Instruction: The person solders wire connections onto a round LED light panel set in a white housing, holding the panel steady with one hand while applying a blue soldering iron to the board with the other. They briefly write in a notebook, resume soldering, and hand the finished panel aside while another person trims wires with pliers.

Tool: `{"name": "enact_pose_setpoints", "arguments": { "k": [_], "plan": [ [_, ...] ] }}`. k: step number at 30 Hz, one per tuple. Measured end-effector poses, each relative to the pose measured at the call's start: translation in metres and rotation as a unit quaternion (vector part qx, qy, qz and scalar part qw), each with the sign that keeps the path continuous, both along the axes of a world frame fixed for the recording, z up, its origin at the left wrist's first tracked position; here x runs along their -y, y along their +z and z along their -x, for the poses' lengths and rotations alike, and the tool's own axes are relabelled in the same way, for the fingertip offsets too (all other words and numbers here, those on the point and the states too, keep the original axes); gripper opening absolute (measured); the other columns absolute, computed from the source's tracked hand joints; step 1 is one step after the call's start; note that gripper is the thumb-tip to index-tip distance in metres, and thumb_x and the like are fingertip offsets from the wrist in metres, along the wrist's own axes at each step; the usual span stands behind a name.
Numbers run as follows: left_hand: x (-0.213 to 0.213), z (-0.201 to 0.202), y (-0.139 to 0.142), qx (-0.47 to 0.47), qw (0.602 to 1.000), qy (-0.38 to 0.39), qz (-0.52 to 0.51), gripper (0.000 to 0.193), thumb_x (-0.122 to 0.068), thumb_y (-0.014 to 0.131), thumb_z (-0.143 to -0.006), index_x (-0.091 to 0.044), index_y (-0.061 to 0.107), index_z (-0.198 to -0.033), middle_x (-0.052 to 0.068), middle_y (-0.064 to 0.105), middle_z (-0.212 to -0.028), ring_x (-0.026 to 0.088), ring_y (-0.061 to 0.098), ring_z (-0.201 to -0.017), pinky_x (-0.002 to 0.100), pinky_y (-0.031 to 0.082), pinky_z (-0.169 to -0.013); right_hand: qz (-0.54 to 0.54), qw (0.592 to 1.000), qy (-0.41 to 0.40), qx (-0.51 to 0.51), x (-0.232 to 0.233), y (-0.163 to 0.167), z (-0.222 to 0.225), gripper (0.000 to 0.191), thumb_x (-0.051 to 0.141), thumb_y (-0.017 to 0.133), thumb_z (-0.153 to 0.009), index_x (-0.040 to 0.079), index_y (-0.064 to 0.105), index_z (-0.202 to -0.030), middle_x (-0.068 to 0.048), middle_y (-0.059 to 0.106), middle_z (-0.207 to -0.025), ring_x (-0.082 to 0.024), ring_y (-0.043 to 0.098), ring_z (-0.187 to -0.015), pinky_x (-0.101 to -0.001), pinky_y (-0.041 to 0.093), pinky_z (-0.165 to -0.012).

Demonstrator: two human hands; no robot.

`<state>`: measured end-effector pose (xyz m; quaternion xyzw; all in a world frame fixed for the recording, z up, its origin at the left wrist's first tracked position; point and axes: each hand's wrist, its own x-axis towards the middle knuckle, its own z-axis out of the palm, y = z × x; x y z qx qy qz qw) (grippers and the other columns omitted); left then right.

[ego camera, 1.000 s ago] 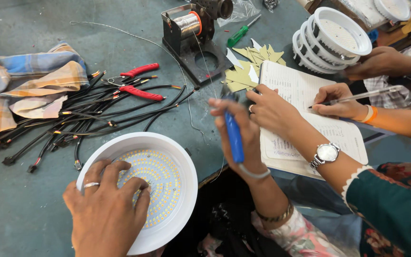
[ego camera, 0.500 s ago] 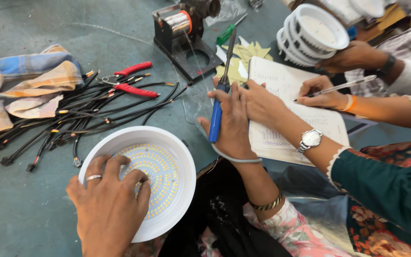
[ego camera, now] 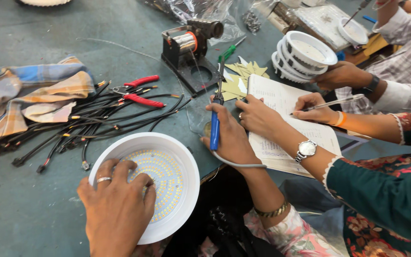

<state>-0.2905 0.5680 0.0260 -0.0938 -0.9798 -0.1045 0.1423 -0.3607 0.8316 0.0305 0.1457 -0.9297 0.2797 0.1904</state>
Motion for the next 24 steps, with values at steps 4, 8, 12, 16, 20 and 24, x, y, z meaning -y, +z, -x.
{"name": "enact_pose_setpoints", "arguments": {
  "k": [4, 8, 12, 16, 20, 24],
  "plan": [
    [0.000, -0.001, 0.006, -0.012, 1.000, -0.011, -0.017, 0.018, -0.035, 0.072, -0.075, -0.024, 0.081, -0.087, -0.002, 0.068, -0.116, 0.025, 0.053, -0.125, 0.056, 0.035, -0.096, 0.036, 0.998, 0.049, 0.032, -0.001, 0.001, -0.012, 0.082, 0.017, 0.088, -0.075, 0.010, 0.036, -0.138, -0.020, 0.042, -0.162, -0.045, 0.058, -0.127, -0.0454, 0.052, -0.097],
    [-0.002, 0.001, 0.010, -0.008, 0.999, -0.015, -0.029, 0.017, -0.033, 0.072, -0.076, -0.022, 0.080, -0.086, -0.001, 0.069, -0.115, 0.026, 0.054, -0.125, 0.056, 0.035, -0.094, 0.016, 0.999, 0.044, 0.002, -0.005, -0.012, -0.010, 0.085, 0.013, 0.089, -0.071, 0.008, 0.034, -0.135, -0.025, 0.043, -0.158, -0.050, 0.057, -0.124, -0.0477, 0.050, -0.095],
    [-0.005, 0.006, 0.012, -0.004, 0.999, -0.020, -0.036, 0.015, -0.030, 0.072, -0.076, -0.021, 0.080, -0.085, 0.000, 0.069, -0.114, 0.027, 0.053, -0.124, 0.057, 0.035, -0.094, 0.038, 0.993, -0.059, 0.094, -0.007, -0.032, -0.002, 0.083, 0.018, 0.089, -0.077, 0.013, 0.036, -0.140, -0.021, 0.063, -0.130, -0.042, 0.066, -0.110, -0.0464, 0.052, -0.090],
    [-0.007, 0.010, 0.014, -0.026, 0.997, -0.036, -0.059, 0.012, -0.026, 0.073, -0.075, -0.019, 0.079, -0.081, 0.003, 0.068, -0.114, 0.028, 0.053, -0.123, 0.058, 0.035, -0.093, 0.088, 0.996, 0.001, -0.027, -0.007, -0.036, 0.000, 0.082, 0.008, 0.088, -0.079, 0.013, 0.035, -0.141, -0.020, 0.059, -0.133, -0.034, 0.067, -0.115, -0.0438, 0.056, -0.095],
    [-0.008, 0.015, 0.016, -0.033, 0.995, -0.047, -0.080, 0.012, -0.023, 0.073, -0.075, -0.016, 0.079, -0.082, 0.006, 0.068, -0.113, 0.032, 0.053, -0.123, 0.059, 0.035, -0.091, 0.227, 0.958, 0.168, -0.048, -0.004, -0.015, -0.011, 0.088, -0.008, 0.083, -0.082, 0.017, 0.024, -0.144, -0.024, 0.026, -0.172, -0.028, 0.057, -0.134, -0.0396, 0.057, -0.103],
    [-0.007, 0.019, 0.017, -0.051, 0.994, -0.051, -0.083, 0.013, -0.023, 0.072, -0.076, -0.012, 0.077, -0.081, 0.009, 0.068, -0.112, 0.033, 0.053, -0.123, 0.059, 0.036, -0.092, 0.245, 0.934, 0.258, 0.004, 0.008, 0.004, -0.031, 0.089, -0.008, 0.083, -0.080, 0.021, 0.025, -0.140, -0.023, 0.025, -0.172, -0.030, 0.056, -0.141, -0.0376, 0.063, -0.103]
  ]
}}
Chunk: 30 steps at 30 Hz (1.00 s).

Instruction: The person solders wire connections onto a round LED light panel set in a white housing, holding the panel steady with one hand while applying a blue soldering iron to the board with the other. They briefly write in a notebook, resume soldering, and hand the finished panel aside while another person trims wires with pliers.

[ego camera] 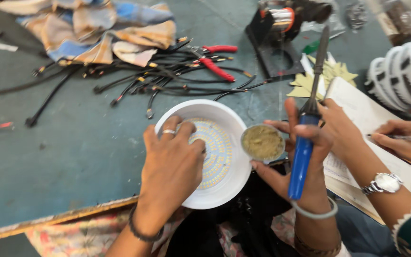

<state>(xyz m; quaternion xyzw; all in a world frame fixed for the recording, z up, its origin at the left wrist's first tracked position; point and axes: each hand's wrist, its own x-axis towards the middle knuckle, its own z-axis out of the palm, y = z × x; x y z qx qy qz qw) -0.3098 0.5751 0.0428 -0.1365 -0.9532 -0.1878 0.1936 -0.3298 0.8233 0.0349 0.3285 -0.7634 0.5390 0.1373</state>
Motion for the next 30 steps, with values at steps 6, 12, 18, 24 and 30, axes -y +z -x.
{"name": "enact_pose_setpoints", "arguments": {
  "k": [6, 12, 18, 24, 30],
  "plan": [
    [0.006, 0.003, -0.001, 0.010, 1.000, 0.009, 0.016, 0.010, -0.017, 0.070, -0.076, -0.010, 0.076, -0.079, 0.012, 0.069, -0.106, 0.034, 0.055, -0.122, 0.057, 0.036, -0.093, -0.111, 0.993, 0.031, 0.033, 0.032, -0.005, -0.004, 0.082, -0.010, 0.079, -0.077, 0.018, 0.028, -0.135, -0.028, 0.028, -0.167, -0.031, 0.057, -0.137, -0.0382, 0.057, -0.102],
    [0.013, 0.009, -0.005, 0.011, 1.000, 0.015, 0.023, 0.013, -0.017, 0.070, -0.070, -0.010, 0.076, -0.079, 0.013, 0.069, -0.106, 0.034, 0.056, -0.122, 0.055, 0.036, -0.094, -0.101, 0.993, 0.040, 0.051, 0.047, -0.015, 0.003, 0.082, -0.010, 0.079, -0.079, 0.017, 0.028, -0.136, -0.029, 0.028, -0.168, -0.029, 0.056, -0.138, -0.0399, 0.056, -0.107],
    [0.019, 0.011, -0.010, 0.017, 1.000, 0.015, 0.013, 0.010, -0.016, 0.069, -0.072, -0.011, 0.076, -0.078, 0.014, 0.069, -0.105, 0.035, 0.057, -0.122, 0.058, 0.034, -0.096, -0.109, 0.994, 0.005, 0.030, 0.053, -0.023, 0.007, 0.083, -0.009, 0.081, -0.078, 0.016, 0.026, -0.135, -0.032, 0.029, -0.166, -0.028, 0.057, -0.137, -0.0392, 0.055, -0.107],
    [0.021, 0.012, -0.011, 0.015, 1.000, 0.015, 0.016, 0.010, -0.016, 0.069, -0.072, -0.011, 0.076, -0.077, 0.013, 0.069, -0.104, 0.035, 0.058, -0.122, 0.059, 0.033, -0.098, -0.086, 0.995, 0.020, 0.038, 0.057, -0.029, 0.010, 0.082, -0.011, 0.079, -0.079, 0.015, 0.026, -0.136, -0.032, 0.027, -0.167, -0.029, 0.055, -0.140, -0.0403, 0.055, -0.110],
    [0.022, 0.012, -0.011, 0.018, 1.000, 0.013, 0.009, 0.011, -0.015, 0.070, -0.072, -0.011, 0.077, -0.079, 0.013, 0.069, -0.103, 0.034, 0.058, -0.122, 0.059, 0.033, -0.099, -0.111, 0.993, 0.014, 0.041, 0.059, -0.024, 0.008, 0.081, -0.011, 0.079, -0.079, 0.015, 0.027, -0.136, -0.032, 0.028, -0.167, -0.029, 0.056, -0.139, -0.0372, 0.057, -0.103]
  ]
}}
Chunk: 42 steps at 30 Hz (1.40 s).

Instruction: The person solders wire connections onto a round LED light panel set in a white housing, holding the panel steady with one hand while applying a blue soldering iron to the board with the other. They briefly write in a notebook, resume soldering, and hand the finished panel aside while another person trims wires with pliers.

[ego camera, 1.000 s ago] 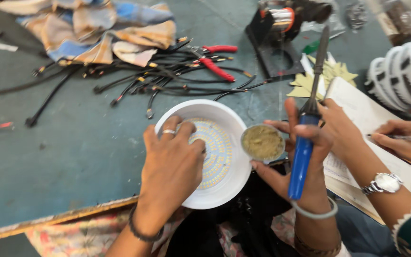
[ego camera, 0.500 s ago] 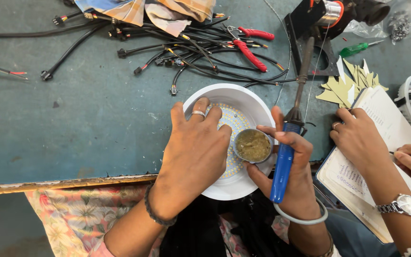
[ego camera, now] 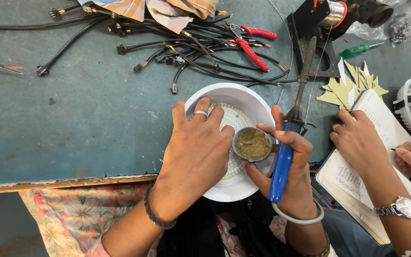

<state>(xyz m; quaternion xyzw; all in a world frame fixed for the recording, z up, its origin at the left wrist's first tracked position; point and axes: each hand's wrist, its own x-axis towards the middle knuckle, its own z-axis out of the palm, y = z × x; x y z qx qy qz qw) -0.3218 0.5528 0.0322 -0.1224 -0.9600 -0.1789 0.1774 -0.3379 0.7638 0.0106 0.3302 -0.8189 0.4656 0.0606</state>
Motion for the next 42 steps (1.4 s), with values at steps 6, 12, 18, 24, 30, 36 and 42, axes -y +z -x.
{"name": "enact_pose_setpoints", "arguments": {
  "k": [6, 12, 18, 24, 30, 36, 42],
  "plan": [
    [0.001, -0.001, 0.001, 0.006, 1.000, -0.003, 0.000, 0.010, -0.016, 0.070, -0.072, -0.010, 0.076, -0.078, 0.013, 0.069, -0.103, 0.034, 0.058, -0.121, 0.057, 0.034, -0.096, 0.002, 1.000, 0.011, -0.004, 0.001, 0.003, -0.001, 0.082, -0.011, 0.079, -0.079, 0.016, 0.029, -0.138, -0.030, 0.029, -0.167, -0.029, 0.055, -0.139, -0.0406, 0.055, -0.110],
    [0.000, -0.001, 0.001, -0.003, 1.000, 0.003, 0.007, 0.012, -0.016, 0.070, -0.072, -0.011, 0.077, -0.080, 0.012, 0.069, -0.104, 0.033, 0.057, -0.121, 0.056, 0.034, -0.096, -0.009, 1.000, 0.018, 0.002, 0.000, 0.004, -0.002, 0.082, -0.011, 0.077, -0.080, 0.018, 0.028, -0.139, -0.029, 0.027, -0.168, -0.029, 0.055, -0.140, -0.0401, 0.056, -0.108],
    [-0.001, -0.002, 0.002, 0.003, 1.000, 0.003, 0.015, 0.012, -0.016, 0.070, -0.071, -0.011, 0.076, -0.079, 0.012, 0.069, -0.106, 0.032, 0.057, -0.121, 0.056, 0.034, -0.095, -0.010, 1.000, 0.022, -0.009, 0.000, 0.005, -0.002, 0.082, -0.011, 0.078, -0.080, 0.017, 0.028, -0.139, -0.029, 0.029, -0.167, -0.030, 0.053, -0.140, -0.0429, 0.052, -0.113],
    [-0.004, -0.004, 0.004, -0.001, 1.000, -0.004, 0.009, 0.009, -0.018, 0.070, -0.072, -0.012, 0.075, -0.076, 0.013, 0.068, -0.107, 0.033, 0.057, -0.120, 0.056, 0.035, -0.094, -0.070, 0.996, 0.001, -0.058, -0.007, 0.012, -0.002, 0.078, -0.007, 0.081, -0.080, 0.014, 0.029, -0.134, -0.031, 0.037, -0.161, -0.034, 0.059, -0.137, -0.0431, 0.053, -0.111],
    [-0.009, -0.005, 0.006, -0.014, 1.000, -0.001, 0.012, 0.010, -0.018, 0.069, -0.075, -0.011, 0.076, -0.078, 0.012, 0.068, -0.105, 0.034, 0.057, -0.121, 0.056, 0.035, -0.095, -0.096, 0.992, 0.024, -0.078, -0.010, 0.017, -0.002, 0.076, -0.006, 0.080, -0.077, 0.013, 0.031, -0.131, -0.033, 0.042, -0.157, -0.036, 0.062, -0.135, -0.0442, 0.053, -0.111],
    [-0.011, -0.006, 0.006, -0.009, 1.000, -0.002, 0.010, 0.011, -0.019, 0.068, -0.076, -0.011, 0.076, -0.080, 0.012, 0.068, -0.105, 0.034, 0.057, -0.121, 0.056, 0.035, -0.094, -0.098, 0.991, 0.050, -0.078, -0.010, 0.024, -0.004, 0.074, -0.007, 0.079, -0.078, 0.012, 0.031, -0.131, -0.033, 0.041, -0.157, -0.038, 0.061, -0.136, -0.0450, 0.053, -0.110],
    [-0.012, -0.006, 0.006, -0.005, 1.000, 0.003, 0.017, 0.010, -0.019, 0.069, -0.075, -0.012, 0.076, -0.077, 0.012, 0.069, -0.107, 0.033, 0.057, -0.120, 0.057, 0.035, -0.097, -0.085, 0.993, 0.060, -0.046, -0.007, 0.027, -0.006, 0.073, -0.008, 0.078, -0.079, 0.014, 0.032, -0.132, -0.031, 0.043, -0.158, -0.037, 0.062, -0.137, -0.0429, 0.055, -0.109]
  ]
}}
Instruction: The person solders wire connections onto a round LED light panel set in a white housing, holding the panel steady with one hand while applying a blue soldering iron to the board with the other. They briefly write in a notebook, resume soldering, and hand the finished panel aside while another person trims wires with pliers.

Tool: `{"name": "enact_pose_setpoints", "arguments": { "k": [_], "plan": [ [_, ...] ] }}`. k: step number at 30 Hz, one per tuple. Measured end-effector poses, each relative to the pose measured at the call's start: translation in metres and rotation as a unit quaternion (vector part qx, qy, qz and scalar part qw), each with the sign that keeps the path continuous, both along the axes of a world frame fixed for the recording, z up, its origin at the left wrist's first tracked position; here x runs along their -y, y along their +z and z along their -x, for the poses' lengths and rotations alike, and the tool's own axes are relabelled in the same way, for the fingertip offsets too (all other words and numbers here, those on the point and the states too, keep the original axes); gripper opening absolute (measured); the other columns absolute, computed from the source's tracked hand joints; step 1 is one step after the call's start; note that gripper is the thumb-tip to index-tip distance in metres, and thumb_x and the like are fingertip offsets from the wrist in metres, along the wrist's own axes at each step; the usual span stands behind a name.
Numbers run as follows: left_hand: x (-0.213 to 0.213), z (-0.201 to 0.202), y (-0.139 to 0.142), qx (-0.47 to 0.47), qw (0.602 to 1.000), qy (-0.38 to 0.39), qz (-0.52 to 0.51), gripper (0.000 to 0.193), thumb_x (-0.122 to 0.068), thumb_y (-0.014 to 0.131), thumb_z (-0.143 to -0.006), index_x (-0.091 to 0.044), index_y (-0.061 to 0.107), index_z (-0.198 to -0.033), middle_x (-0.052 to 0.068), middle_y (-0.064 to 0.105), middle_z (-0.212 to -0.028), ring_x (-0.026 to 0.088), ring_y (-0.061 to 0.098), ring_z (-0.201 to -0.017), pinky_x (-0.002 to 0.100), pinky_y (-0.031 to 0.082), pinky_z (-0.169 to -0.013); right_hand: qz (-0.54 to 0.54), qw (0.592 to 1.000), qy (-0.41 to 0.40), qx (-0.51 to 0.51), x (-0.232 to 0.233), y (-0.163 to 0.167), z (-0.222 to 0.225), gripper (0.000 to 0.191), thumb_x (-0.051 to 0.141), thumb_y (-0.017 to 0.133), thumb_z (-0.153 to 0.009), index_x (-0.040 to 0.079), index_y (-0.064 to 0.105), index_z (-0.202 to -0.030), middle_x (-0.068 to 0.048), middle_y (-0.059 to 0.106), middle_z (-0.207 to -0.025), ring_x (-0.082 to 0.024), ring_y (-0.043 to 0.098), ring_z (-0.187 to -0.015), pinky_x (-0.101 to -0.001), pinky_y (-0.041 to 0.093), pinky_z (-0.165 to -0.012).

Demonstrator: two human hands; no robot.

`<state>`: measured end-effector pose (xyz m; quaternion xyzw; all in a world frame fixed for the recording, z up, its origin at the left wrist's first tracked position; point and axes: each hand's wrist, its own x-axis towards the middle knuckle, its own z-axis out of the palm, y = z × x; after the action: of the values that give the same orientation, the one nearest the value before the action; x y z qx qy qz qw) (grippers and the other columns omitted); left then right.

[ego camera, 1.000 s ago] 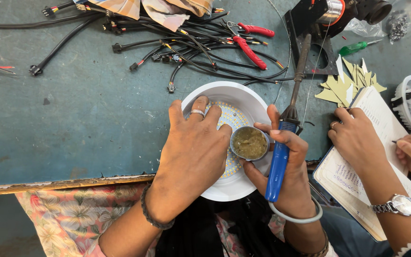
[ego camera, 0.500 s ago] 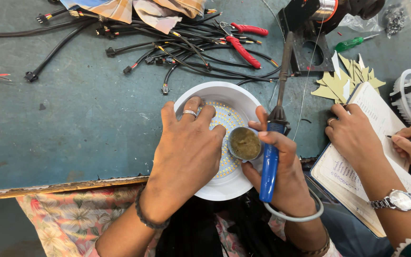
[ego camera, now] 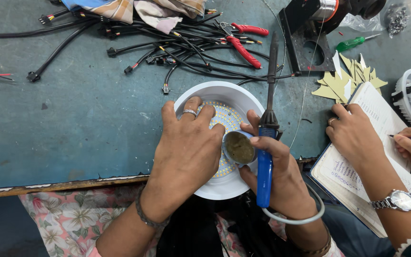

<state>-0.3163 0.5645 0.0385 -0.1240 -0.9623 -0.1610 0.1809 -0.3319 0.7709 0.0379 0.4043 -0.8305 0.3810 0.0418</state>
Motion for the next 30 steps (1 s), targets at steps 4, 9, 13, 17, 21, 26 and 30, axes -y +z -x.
{"name": "enact_pose_setpoints", "arguments": {
  "k": [4, 9, 13, 17, 21, 26, 30],
  "plan": [
    [0.0006, -0.0009, 0.0001, 0.003, 1.000, 0.000, -0.001, 0.010, -0.018, 0.069, -0.074, -0.012, 0.076, -0.078, 0.012, 0.069, -0.107, 0.033, 0.058, -0.120, 0.056, 0.034, -0.097, -0.009, 1.000, -0.004, -0.005, 0.0007, 0.0007, -0.0016, 0.075, -0.007, 0.080, -0.077, 0.015, 0.034, -0.131, -0.030, 0.044, -0.157, -0.037, 0.062, -0.136, -0.0430, 0.055, -0.108],
    [0.0011, -0.0019, 0.0011, -0.003, 1.000, -0.002, -0.005, 0.010, -0.017, 0.070, -0.074, -0.011, 0.076, -0.078, 0.013, 0.069, -0.107, 0.033, 0.058, -0.121, 0.055, 0.034, -0.096, -0.006, 1.000, 0.012, 0.002, 0.0011, 0.0000, -0.0004, 0.076, -0.008, 0.080, -0.076, 0.014, 0.033, -0.132, -0.031, 0.042, -0.157, -0.040, 0.060, -0.137, -0.0458, 0.053, -0.110],
    [0.0008, -0.0020, 0.0019, -0.002, 1.000, 0.001, -0.002, 0.009, -0.018, 0.070, -0.074, -0.011, 0.076, -0.078, 0.012, 0.069, -0.106, 0.033, 0.058, -0.120, 0.055, 0.034, -0.096, -0.008, 1.000, 0.008, 0.004, 0.0006, 0.0002, 0.0004, 0.076, -0.009, 0.079, -0.076, 0.014, 0.033, -0.132, -0.030, 0.043, -0.157, -0.039, 0.062, -0.137, -0.0448, 0.054, -0.110],
    [0.0008, -0.0021, 0.0023, 0.001, 1.000, 0.003, 0.002, 0.009, -0.017, 0.070, -0.075, -0.011, 0.076, -0.077, 0.012, 0.068, -0.106, 0.033, 0.058, -0.120, 0.055, 0.034, -0.096, -0.015, 1.000, 0.005, 0.007, 0.0000, 0.0011, 0.0008, 0.076, -0.009, 0.078, -0.076, 0.014, 0.033, -0.132, -0.030, 0.043, -0.158, -0.039, 0.061, -0.137, -0.0445, 0.054, -0.110],
    [0.0003, -0.0025, 0.0026, -0.001, 1.000, 0.003, 0.001, 0.010, -0.018, 0.070, -0.074, -0.011, 0.076, -0.079, 0.012, 0.068, -0.105, 0.033, 0.058, -0.120, 0.055, 0.034, -0.096, -0.012, 1.000, 0.015, -0.001, 0.0007, 0.0015, 0.0009, 0.078, -0.008, 0.080, -0.074, 0.014, 0.034, -0.132, -0.030, 0.044, -0.155, -0.039, 0.061, -0.135, -0.0460, 0.052, -0.110],
    [0.0004, -0.0031, 0.0027, -0.008, 1.000, 0.003, -0.005, 0.011, -0.018, 0.070, -0.074, -0.011, 0.076, -0.079, 0.012, 0.068, -0.105, 0.033, 0.058, -0.119, 0.055, 0.034, -0.096, -0.014, 1.000, 0.006, 0.007, 0.0002, 0.0033, 0.0000, 0.077, -0.008, 0.079, -0.075, 0.014, 0.033, -0.132, -0.029, 0.043, -0.158, -0.038, 0.061, -0.137, -0.0431, 0.054, -0.110],
    [0.0010, -0.0031, 0.0023, -0.002, 1.000, -0.004, -0.011, 0.011, -0.018, 0.070, -0.075, -0.010, 0.076, -0.080, 0.013, 0.068, -0.104, 0.034, 0.058, -0.120, 0.055, 0.034, -0.095, -0.004, 1.000, 0.016, 0.006, 0.0016, 0.0026, -0.0001, 0.078, -0.007, 0.082, -0.075, 0.014, 0.033, -0.132, -0.030, 0.043, -0.156, -0.039, 0.061, -0.136, -0.0454, 0.052, -0.110]
  ]
}}
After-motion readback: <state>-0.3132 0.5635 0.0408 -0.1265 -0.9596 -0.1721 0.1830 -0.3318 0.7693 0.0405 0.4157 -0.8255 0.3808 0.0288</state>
